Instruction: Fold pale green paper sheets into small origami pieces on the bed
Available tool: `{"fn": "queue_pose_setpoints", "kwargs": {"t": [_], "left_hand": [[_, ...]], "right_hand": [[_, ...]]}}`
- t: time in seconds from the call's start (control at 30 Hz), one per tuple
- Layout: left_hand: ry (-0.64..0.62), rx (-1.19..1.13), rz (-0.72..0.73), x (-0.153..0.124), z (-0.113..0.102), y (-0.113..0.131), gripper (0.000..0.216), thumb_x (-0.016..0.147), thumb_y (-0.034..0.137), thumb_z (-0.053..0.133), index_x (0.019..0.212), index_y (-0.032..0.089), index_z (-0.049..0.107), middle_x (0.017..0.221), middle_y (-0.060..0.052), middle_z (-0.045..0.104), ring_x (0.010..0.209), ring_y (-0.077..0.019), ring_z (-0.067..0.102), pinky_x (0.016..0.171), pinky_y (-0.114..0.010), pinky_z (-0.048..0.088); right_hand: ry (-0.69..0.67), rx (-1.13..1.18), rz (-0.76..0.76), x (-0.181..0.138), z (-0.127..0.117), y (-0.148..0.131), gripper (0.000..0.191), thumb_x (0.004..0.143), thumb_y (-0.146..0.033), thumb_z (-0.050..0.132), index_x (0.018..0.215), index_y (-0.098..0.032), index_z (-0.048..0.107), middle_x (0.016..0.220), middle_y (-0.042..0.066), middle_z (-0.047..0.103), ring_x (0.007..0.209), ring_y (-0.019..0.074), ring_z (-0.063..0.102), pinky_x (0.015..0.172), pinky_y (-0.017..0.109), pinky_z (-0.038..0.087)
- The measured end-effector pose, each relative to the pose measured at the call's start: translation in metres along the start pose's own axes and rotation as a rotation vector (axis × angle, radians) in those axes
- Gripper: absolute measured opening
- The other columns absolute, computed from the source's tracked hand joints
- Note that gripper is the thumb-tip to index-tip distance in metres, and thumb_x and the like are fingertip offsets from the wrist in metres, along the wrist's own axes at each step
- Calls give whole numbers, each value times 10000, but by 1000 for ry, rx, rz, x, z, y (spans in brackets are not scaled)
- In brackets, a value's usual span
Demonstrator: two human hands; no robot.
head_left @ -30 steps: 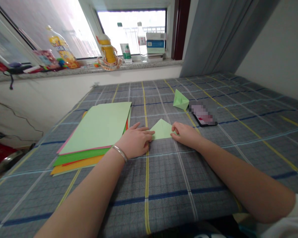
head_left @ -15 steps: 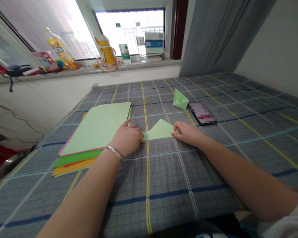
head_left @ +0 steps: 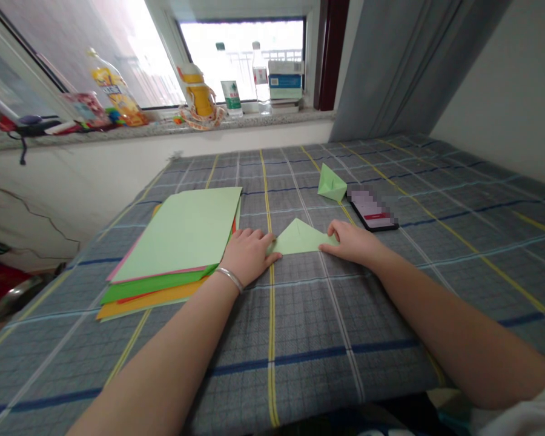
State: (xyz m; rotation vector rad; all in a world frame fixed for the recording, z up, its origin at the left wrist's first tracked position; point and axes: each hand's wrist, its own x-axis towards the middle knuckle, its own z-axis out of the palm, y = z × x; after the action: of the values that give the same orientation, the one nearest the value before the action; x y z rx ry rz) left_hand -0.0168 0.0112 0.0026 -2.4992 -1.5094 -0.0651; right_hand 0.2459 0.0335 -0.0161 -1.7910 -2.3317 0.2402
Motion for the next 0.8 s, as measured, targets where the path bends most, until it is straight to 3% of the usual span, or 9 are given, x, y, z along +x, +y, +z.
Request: {"fn": "queue_pose_setpoints", "kwargs": {"t": [0.13,0.37,0.5,0.6,0.7,0.8], "left_hand": [[-22,-43,-98,2,7,5,451,863,592,412,1083,245,598,963,-85,609,943,-269,555,837,-393,402],[-15,-163,-190,8,14,6,533,777,639,506,1095,217,578,1012,-98,578,995,-289,539,875,-408,401],[-44,-237,-216,12,19,3,516,731,604,574,1036,188,571,1013,-98,590,1008,-289,537,893,-411,403],[-30,-287,-206,13,20,1,468,722,532,608,1022,180,539,1019,-88,602,991,-280,537,887,-404,407],[-8,-337,-196,12,17,1,419,713,475,632,1007,205,508,969,-52,620,939,-266,541,819,-377,431],[32,-312,-182,11,10,5,407,702,447,659,1002,220,503,898,-35,633,910,-261,549,785,-370,427]], "right_hand": [[-36,-15,65,0,-2,4,404,735,-555,586,936,-209,528,941,60,630,812,216,596,615,296,394],[-7,57,19,2,1,14,572,710,-566,628,1146,-201,562,1133,114,543,1006,249,570,813,341,443],[-24,109,-5,3,1,18,532,676,-532,680,1089,-209,593,1062,90,551,973,233,572,829,339,449],[36,119,-2,3,1,17,512,651,-523,699,1039,-204,598,1067,90,534,977,229,558,845,340,445],[70,71,-79,3,-2,10,426,663,-483,698,968,-200,610,1044,83,568,1006,242,536,893,351,415],[65,-24,-115,1,-7,1,359,689,-443,678,957,-211,621,933,69,628,963,259,545,846,355,409]]}}
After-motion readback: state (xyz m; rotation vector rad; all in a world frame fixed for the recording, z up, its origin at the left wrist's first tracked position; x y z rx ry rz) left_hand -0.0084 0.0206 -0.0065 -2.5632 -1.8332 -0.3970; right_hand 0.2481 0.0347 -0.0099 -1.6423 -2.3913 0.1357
